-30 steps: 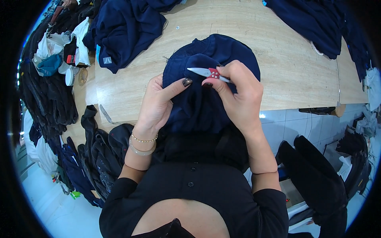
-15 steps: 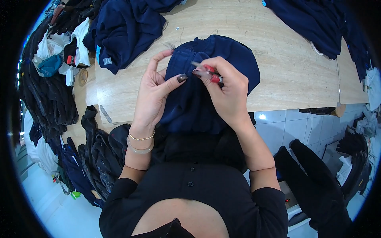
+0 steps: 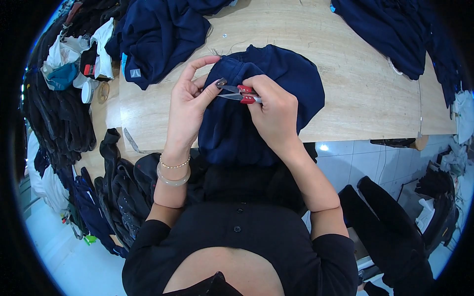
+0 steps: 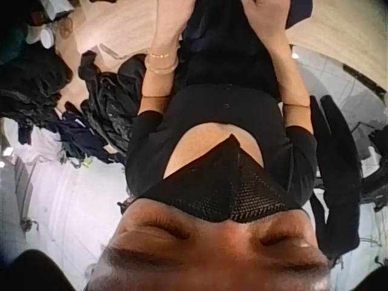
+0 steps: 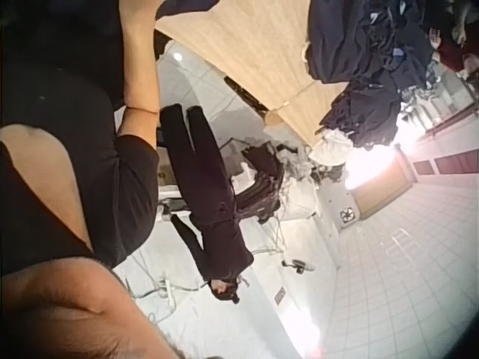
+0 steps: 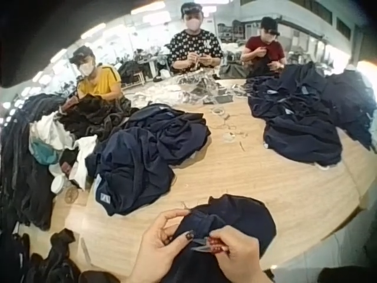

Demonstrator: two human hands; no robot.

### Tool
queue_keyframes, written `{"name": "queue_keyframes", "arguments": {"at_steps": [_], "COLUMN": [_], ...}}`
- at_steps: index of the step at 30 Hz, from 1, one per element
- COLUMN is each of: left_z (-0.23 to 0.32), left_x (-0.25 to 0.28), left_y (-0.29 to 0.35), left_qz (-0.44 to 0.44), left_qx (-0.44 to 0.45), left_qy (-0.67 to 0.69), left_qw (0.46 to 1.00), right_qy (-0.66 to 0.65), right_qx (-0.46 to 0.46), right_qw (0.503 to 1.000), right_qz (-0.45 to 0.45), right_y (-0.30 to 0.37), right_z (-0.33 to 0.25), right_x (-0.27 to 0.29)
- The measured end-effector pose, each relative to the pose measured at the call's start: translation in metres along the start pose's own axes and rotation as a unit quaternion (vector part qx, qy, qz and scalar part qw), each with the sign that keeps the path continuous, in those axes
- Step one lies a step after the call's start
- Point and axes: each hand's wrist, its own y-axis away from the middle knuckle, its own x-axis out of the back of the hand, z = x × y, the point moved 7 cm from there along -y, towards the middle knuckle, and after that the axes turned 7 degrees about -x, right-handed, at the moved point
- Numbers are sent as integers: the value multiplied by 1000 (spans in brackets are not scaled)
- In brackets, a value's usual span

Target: Trimming loose threads from navy blue garments using small thread snips.

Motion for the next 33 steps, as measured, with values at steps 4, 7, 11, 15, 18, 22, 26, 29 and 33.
{"name": "queue_keyframes", "arguments": {"at_steps": [4, 7, 11, 15, 18, 22, 26, 29, 33], "left_z": [-4, -1, 28, 40, 38, 43, 37, 37, 36], "left_x": [5, 7, -6, -15, -10, -13, -11, -6, 2], "left_y": [-4, -5, 4, 15, 21, 26, 20, 16, 18], "left_qz": [3, 33, 46, 77, 129, 174, 182, 167, 182], "left_qx": [-19, -98, -268, -320, -273, -263, -248, -252, -244], "left_qy": [-80, -130, -365, -453, -410, -352, -403, -397, -392], "left_qw": [997, 986, 890, 828, 861, 881, 862, 867, 868], "right_qy": [-8, -106, -213, -261, -264, -287, -252, -298, -115], "right_qx": [3, -114, -190, -184, -145, -157, -139, -144, -45], "right_qw": [1000, 984, 940, 929, 938, 932, 935, 935, 990], "right_qz": [-15, -91, -185, -185, -172, -155, -207, -130, 74], "right_y": [-7, -11, -16, -27, -37, -44, -44, -54, -79], "right_z": [0, 15, 10, -1, -10, -18, -29, -29, -5], "right_x": [7, 6, -3, -4, -7, -9, -12, 10, 67]}}
